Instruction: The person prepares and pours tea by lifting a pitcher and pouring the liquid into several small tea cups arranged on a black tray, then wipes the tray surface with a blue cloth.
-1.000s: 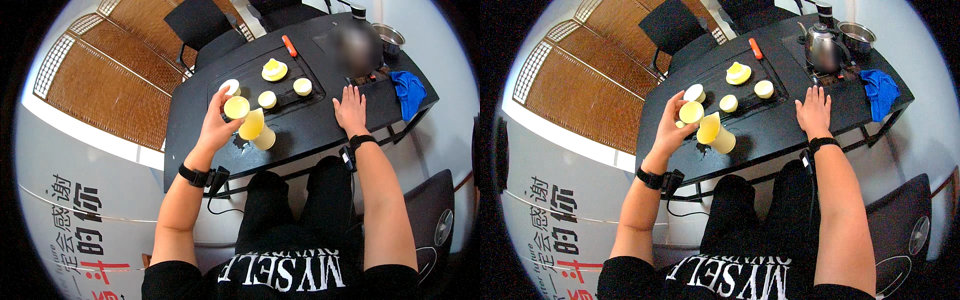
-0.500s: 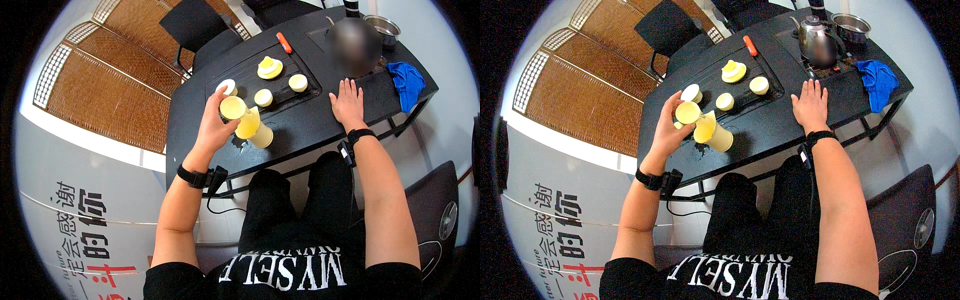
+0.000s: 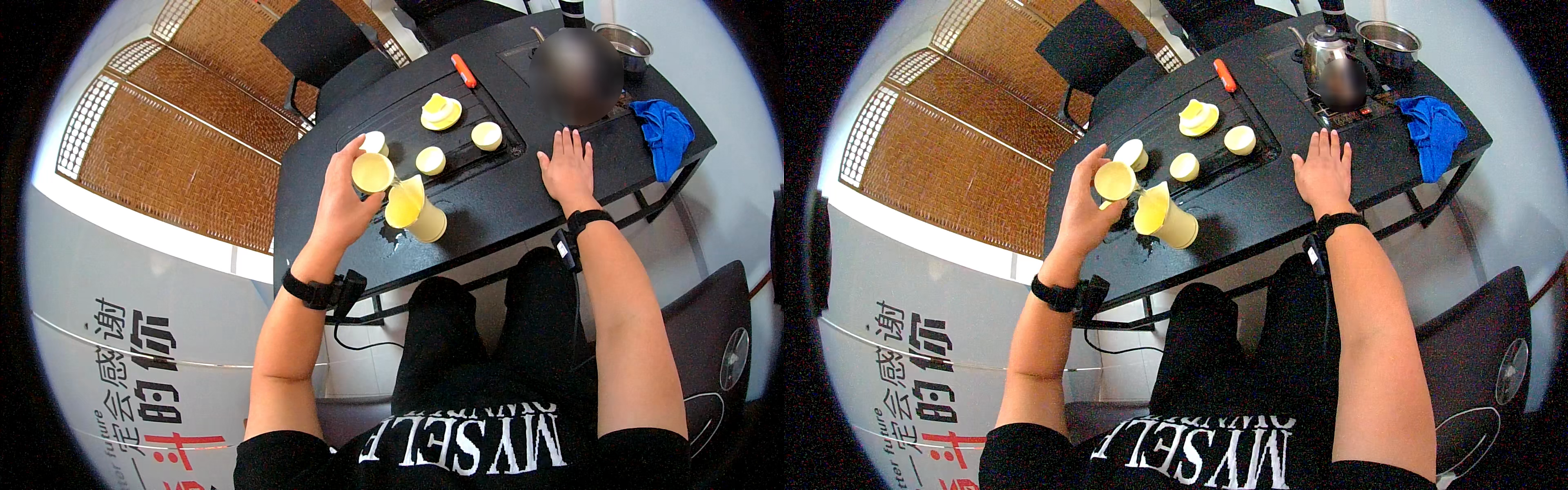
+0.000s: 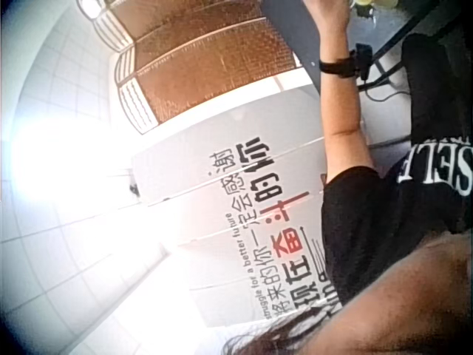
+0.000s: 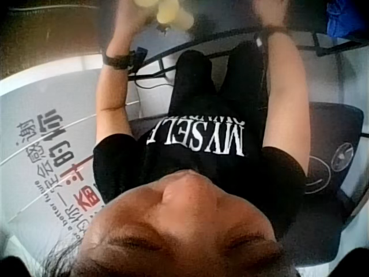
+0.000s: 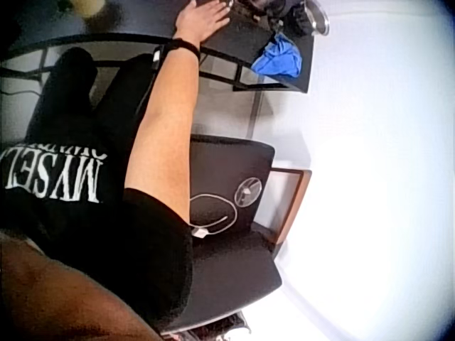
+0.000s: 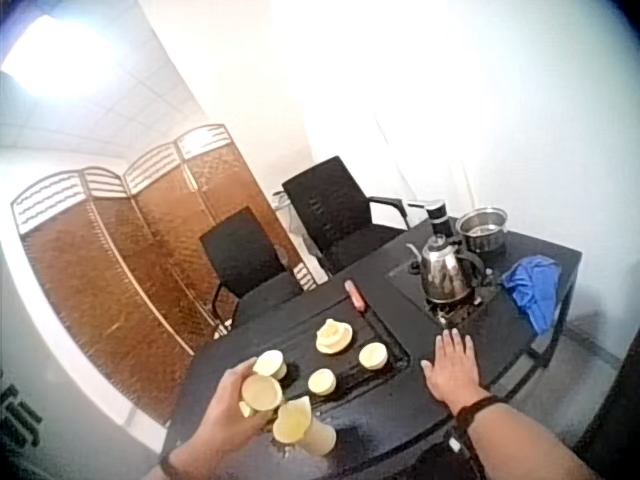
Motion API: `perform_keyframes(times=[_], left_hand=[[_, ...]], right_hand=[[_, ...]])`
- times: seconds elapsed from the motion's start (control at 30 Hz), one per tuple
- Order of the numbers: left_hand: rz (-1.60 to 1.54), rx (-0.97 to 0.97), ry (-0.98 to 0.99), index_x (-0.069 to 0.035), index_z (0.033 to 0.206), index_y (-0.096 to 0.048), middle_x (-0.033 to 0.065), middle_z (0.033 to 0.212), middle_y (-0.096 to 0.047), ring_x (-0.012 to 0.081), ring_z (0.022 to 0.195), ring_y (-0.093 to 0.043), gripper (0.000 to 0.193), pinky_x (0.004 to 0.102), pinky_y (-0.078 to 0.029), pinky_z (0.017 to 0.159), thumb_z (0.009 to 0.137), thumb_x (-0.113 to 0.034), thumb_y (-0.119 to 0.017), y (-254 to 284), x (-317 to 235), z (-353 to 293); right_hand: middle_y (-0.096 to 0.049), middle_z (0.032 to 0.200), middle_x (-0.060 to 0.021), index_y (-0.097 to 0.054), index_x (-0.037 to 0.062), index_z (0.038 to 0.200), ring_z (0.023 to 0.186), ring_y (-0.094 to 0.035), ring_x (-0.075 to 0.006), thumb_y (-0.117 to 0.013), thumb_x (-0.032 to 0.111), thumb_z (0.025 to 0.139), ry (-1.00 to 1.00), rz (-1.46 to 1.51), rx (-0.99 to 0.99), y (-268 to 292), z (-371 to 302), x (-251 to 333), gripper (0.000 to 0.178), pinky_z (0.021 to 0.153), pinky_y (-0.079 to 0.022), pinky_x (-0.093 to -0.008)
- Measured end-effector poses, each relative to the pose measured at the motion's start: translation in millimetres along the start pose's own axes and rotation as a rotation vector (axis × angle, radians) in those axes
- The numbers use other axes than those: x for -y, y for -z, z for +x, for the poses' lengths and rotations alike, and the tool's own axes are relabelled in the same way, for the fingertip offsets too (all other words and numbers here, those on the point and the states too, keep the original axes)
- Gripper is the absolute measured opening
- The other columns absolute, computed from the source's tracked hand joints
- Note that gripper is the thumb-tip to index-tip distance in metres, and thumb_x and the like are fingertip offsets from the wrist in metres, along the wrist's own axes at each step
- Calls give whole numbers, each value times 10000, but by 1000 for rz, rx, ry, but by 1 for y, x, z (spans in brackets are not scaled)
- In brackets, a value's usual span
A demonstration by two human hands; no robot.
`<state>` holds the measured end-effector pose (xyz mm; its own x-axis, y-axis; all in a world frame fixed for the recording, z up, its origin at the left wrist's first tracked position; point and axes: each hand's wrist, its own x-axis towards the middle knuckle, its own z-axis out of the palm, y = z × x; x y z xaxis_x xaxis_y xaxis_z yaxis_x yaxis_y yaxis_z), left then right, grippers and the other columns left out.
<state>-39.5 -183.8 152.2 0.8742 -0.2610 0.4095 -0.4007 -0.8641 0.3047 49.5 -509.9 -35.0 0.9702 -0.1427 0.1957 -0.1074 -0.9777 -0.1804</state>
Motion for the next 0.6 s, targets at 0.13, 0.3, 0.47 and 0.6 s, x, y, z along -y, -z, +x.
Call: perform_keyframes(times=[0.13, 0.3, 0.47, 0.6], left_hand=[[26, -11, -47, -72, 1445, -407, 124, 1245, -552, 267, 1202, -543, 831, 365, -416, 1068, 696, 52, -745, 4, -3, 1], [75, -15, -103, -69, 1439, -413, 133, 1234, -547, 282, 1196, -540, 822, 371, -416, 1062, 694, 50, -740, 9, -3, 3], [131, -27, -139, -70, 1433, -421, 151, 1230, -546, 305, 1203, -533, 781, 386, -416, 1055, 717, 39, -713, 11, -7, 6], [177, -39, -154, -70, 1428, -428, 161, 1240, -546, 328, 1217, -518, 766, 406, -402, 1066, 720, 35, -701, 13, -6, 6]], right_hand=[[-276, 1596, -135, -316, 9, 1511, 1496, -192, -276, -358, 433, 1029, -4, -21, 24, 3, 0, 0, 644, 1219, -128, -466], [-270, 1597, -131, -301, 13, 1517, 1497, -187, -276, -356, 430, 1031, -7, -16, 42, 5, 0, 1, 643, 1219, -129, -467], [-271, 1597, -128, -297, 14, 1517, 1497, -188, -276, -365, 427, 1029, -9, -8, 44, 5, 0, 1, 643, 1220, -129, -468], [-275, 1595, -129, -303, 13, 1514, 1497, -187, -279, -371, 427, 1026, -9, 0, 43, 6, 0, 1, 643, 1220, -130, -468]])
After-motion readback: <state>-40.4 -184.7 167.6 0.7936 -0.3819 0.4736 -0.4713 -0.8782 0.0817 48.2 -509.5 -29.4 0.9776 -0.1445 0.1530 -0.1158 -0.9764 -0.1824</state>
